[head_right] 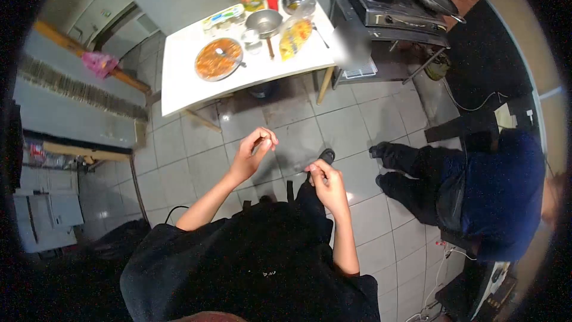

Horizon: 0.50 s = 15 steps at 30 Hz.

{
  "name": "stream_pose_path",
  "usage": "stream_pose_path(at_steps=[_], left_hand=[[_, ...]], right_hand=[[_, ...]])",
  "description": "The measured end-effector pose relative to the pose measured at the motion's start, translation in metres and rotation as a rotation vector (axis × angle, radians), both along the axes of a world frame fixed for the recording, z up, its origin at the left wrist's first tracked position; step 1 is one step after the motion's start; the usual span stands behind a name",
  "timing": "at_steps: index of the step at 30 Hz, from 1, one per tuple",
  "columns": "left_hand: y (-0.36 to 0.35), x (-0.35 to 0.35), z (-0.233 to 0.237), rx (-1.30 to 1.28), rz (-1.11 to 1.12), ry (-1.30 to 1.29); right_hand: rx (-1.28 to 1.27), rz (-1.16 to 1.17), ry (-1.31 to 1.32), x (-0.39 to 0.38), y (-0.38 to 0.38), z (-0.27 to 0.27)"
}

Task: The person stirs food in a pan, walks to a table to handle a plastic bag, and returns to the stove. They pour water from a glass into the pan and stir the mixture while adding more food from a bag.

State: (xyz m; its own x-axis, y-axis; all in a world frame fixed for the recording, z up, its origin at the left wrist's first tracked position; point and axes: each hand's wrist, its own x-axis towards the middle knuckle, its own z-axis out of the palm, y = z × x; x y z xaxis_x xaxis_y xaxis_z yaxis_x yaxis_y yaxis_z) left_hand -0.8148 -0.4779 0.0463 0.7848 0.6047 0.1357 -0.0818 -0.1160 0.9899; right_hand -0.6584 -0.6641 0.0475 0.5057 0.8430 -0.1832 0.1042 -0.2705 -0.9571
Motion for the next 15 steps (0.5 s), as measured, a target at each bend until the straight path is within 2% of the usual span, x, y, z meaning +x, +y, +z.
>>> stream_pose_path(at_steps=[4,9,11,12,15], left_hand=[[0.04,0.111,-0.015,0.062,-0.036,-0.021],[0.084,0.259,-0.019,0.02,0.115,-0.052],[0.105,0.296,-0.013,0.035,0.158,0.063],[0.118,0.309,-0.017,0.034,0.195,0.069],[0.165,0.336,-0.02,0.139,0.538,0.207]], right_hand=[[-0.019,-0.089,0.017,0.111,0.022,-0.014],[-0.002,-0.117,-0.03,0.269,0.063,-0.004],[-0.019,-0.091,-0.074,0.329,0.087,0.005],[-0.039,-0.058,-0.116,0.354,0.099,0.008],[0.026,0.055,-0.17,0.418,0.149,0.016]])
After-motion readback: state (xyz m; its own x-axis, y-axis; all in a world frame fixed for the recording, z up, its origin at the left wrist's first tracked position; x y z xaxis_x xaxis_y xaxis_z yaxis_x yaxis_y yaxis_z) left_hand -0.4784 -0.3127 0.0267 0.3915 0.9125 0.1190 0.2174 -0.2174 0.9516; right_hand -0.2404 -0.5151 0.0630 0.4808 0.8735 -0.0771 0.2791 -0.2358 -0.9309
